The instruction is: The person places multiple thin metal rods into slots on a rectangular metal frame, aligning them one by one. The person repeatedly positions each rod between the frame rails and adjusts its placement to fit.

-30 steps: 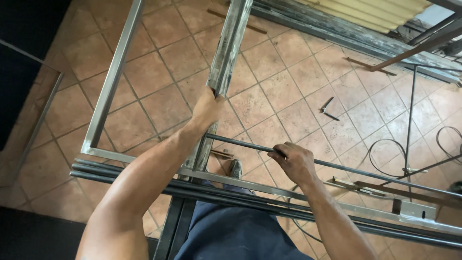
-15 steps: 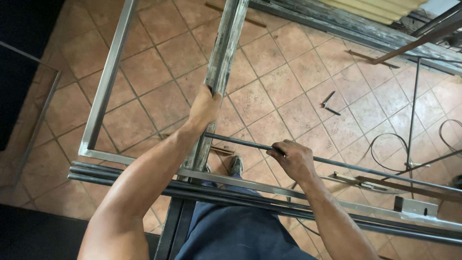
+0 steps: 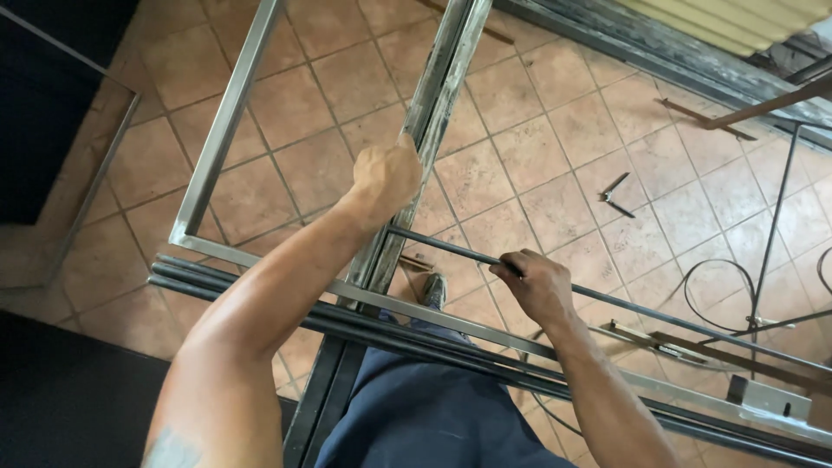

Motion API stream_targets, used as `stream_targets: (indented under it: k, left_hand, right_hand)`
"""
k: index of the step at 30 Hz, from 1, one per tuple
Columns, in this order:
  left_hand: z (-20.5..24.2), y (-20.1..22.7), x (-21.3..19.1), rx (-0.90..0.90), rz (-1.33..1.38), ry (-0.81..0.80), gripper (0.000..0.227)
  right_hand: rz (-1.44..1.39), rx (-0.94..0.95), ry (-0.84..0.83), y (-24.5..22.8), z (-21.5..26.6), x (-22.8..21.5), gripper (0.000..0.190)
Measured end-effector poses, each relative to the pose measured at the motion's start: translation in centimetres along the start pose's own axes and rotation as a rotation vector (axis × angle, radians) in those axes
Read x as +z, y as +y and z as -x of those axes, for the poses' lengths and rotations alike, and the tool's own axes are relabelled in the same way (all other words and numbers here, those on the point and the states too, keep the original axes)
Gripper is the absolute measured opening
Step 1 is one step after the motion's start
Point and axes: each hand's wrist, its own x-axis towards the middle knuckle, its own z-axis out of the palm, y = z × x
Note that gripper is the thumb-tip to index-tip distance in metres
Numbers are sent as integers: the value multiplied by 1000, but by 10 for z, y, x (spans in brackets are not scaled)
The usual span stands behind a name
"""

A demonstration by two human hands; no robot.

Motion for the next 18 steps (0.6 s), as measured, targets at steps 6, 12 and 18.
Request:
stream_targets:
  k: [6, 12, 18]
  left_hand:
    - [7, 18, -52, -65, 309, -150, 17]
    - [-7, 13, -11, -76, 198, -153, 12]
    - [19, 19, -76, -10, 110, -194, 17]
  right_hand:
    - [5, 2, -123, -41, -22, -6, 29]
    - [-41, -47, -180, -72, -39, -2, 27]
    - [-21, -89, -116, -12, -3, -16, 37]
